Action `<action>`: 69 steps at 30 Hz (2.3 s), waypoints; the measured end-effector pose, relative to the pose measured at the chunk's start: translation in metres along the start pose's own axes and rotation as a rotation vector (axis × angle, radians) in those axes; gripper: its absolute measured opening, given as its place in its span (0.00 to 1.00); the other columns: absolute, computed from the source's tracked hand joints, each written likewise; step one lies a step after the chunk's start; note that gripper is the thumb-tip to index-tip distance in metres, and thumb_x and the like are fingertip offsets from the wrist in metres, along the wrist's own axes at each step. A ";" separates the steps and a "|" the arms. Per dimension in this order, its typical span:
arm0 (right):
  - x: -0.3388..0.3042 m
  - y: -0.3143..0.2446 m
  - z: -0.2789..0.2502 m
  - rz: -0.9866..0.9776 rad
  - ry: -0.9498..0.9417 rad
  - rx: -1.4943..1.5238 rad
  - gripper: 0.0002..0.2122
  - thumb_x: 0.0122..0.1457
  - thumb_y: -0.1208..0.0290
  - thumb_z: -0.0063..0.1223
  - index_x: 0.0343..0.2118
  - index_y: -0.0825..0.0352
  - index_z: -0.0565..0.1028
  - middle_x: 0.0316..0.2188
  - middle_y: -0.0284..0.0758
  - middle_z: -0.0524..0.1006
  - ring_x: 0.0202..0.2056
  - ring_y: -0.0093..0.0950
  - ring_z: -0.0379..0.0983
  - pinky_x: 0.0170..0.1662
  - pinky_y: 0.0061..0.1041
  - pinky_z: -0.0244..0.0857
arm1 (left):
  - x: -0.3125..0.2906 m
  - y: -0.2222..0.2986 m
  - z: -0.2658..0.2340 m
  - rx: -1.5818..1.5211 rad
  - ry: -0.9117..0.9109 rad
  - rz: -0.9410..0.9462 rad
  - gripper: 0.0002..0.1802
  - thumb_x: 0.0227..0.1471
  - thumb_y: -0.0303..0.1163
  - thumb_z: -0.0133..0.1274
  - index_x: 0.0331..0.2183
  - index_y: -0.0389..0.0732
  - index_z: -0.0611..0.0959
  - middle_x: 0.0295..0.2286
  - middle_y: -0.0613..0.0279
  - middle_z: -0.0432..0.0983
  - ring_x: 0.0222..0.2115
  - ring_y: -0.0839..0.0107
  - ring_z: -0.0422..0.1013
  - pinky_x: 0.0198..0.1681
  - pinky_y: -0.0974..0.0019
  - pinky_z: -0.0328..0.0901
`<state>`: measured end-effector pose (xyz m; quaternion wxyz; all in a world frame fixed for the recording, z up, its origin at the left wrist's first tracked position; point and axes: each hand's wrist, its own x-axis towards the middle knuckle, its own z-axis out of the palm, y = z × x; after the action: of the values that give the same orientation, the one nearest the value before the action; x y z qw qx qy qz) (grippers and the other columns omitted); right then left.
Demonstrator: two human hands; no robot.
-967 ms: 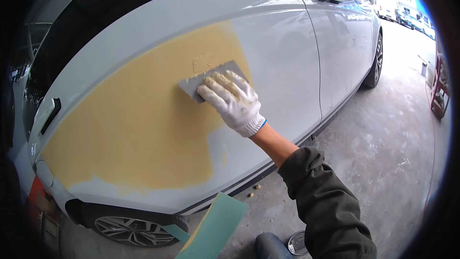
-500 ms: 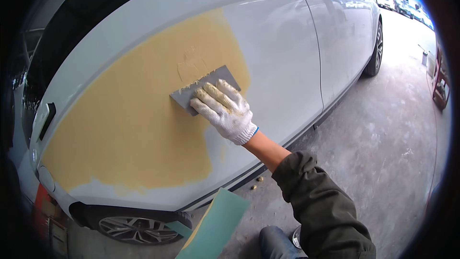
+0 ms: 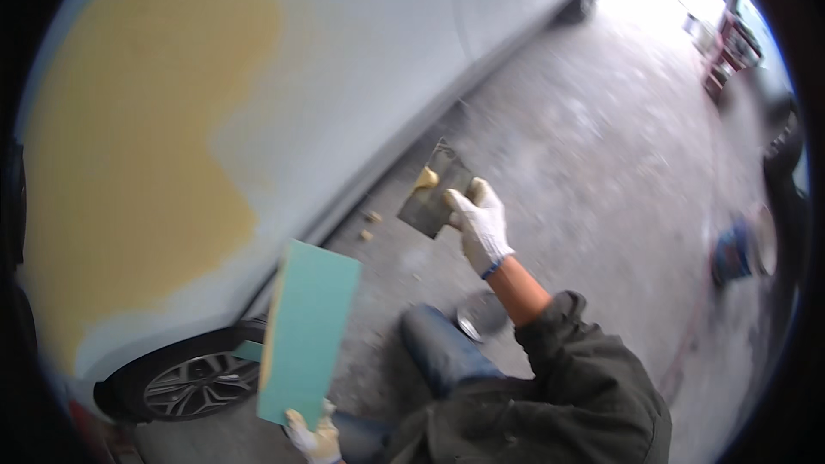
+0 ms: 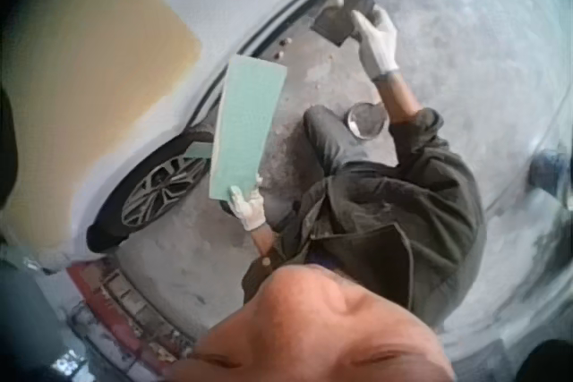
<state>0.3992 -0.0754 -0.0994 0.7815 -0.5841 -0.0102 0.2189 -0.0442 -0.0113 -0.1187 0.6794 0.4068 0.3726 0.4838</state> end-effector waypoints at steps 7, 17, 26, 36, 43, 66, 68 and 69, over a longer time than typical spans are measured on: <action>0.003 0.126 -0.113 0.366 0.161 0.092 0.14 0.60 0.76 0.56 0.49 0.70 0.72 0.40 0.33 0.78 0.38 0.23 0.76 0.39 0.24 0.73 | 0.078 0.017 0.047 0.140 -0.016 -0.094 0.27 0.61 0.51 0.49 0.45 0.34 0.75 0.34 0.52 0.77 0.31 0.63 0.75 0.34 0.62 0.75; 0.008 0.228 -0.135 0.148 0.145 -0.625 0.13 0.56 0.74 0.61 0.43 0.72 0.78 0.36 0.39 0.82 0.36 0.25 0.79 0.42 0.24 0.71 | 0.062 -0.017 0.048 0.142 -0.031 -0.091 0.28 0.62 0.52 0.47 0.44 0.34 0.76 0.33 0.52 0.78 0.30 0.62 0.76 0.33 0.61 0.73; -0.011 0.190 -0.121 -0.386 0.204 -1.222 0.17 0.56 0.63 0.57 0.48 0.60 0.76 0.43 0.40 0.78 0.44 0.40 0.76 0.48 0.37 0.69 | 0.049 -0.021 0.060 0.111 -0.037 -0.161 0.30 0.59 0.49 0.52 0.50 0.32 0.71 0.36 0.48 0.77 0.29 0.57 0.77 0.31 0.58 0.76; -0.045 0.039 0.012 0.264 -0.762 0.321 0.22 0.60 0.73 0.59 0.56 0.72 0.67 0.50 0.35 0.74 0.48 0.22 0.70 0.51 0.24 0.65 | 0.072 -0.054 0.166 -0.008 -0.254 -0.379 0.25 0.59 0.35 0.52 0.52 0.29 0.70 0.38 0.41 0.77 0.35 0.48 0.78 0.39 0.53 0.76; -0.004 -0.072 0.075 -0.478 -0.479 -0.462 0.10 0.62 0.71 0.54 0.45 0.67 0.76 0.37 0.39 0.81 0.38 0.27 0.79 0.41 0.25 0.71 | 0.070 -0.023 0.226 0.849 -1.035 -0.040 0.19 0.54 0.35 0.61 0.47 0.39 0.82 0.40 0.61 0.82 0.41 0.74 0.77 0.47 0.68 0.70; 0.081 -0.324 0.257 -2.006 -0.037 -0.769 0.16 0.53 0.77 0.55 0.45 0.56 0.78 0.47 0.28 0.78 0.51 0.31 0.73 0.55 0.35 0.67 | 0.241 0.303 0.401 1.556 0.144 2.073 0.24 0.46 0.22 0.52 0.48 0.46 0.82 0.45 0.55 0.78 0.47 0.57 0.72 0.50 0.57 0.66; 0.089 -0.328 0.263 -1.943 -0.047 -0.739 0.16 0.54 0.77 0.52 0.46 0.57 0.78 0.48 0.29 0.78 0.52 0.32 0.72 0.56 0.35 0.65 | 0.251 0.314 0.401 1.559 0.141 2.025 0.23 0.50 0.22 0.47 0.48 0.47 0.82 0.45 0.55 0.78 0.48 0.55 0.71 0.53 0.55 0.64; 0.091 -0.329 0.265 -1.915 -0.071 -0.736 0.16 0.55 0.78 0.49 0.46 0.57 0.78 0.49 0.30 0.78 0.53 0.32 0.72 0.57 0.36 0.64 | 0.254 0.314 0.401 1.534 0.142 2.035 0.24 0.50 0.21 0.47 0.48 0.46 0.83 0.45 0.56 0.79 0.47 0.55 0.72 0.54 0.55 0.64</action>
<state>0.5180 0.1250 0.2646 0.4000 -0.5275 -0.5616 -0.4964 0.2702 0.2189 0.2969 -0.4255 0.7675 0.1124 0.4661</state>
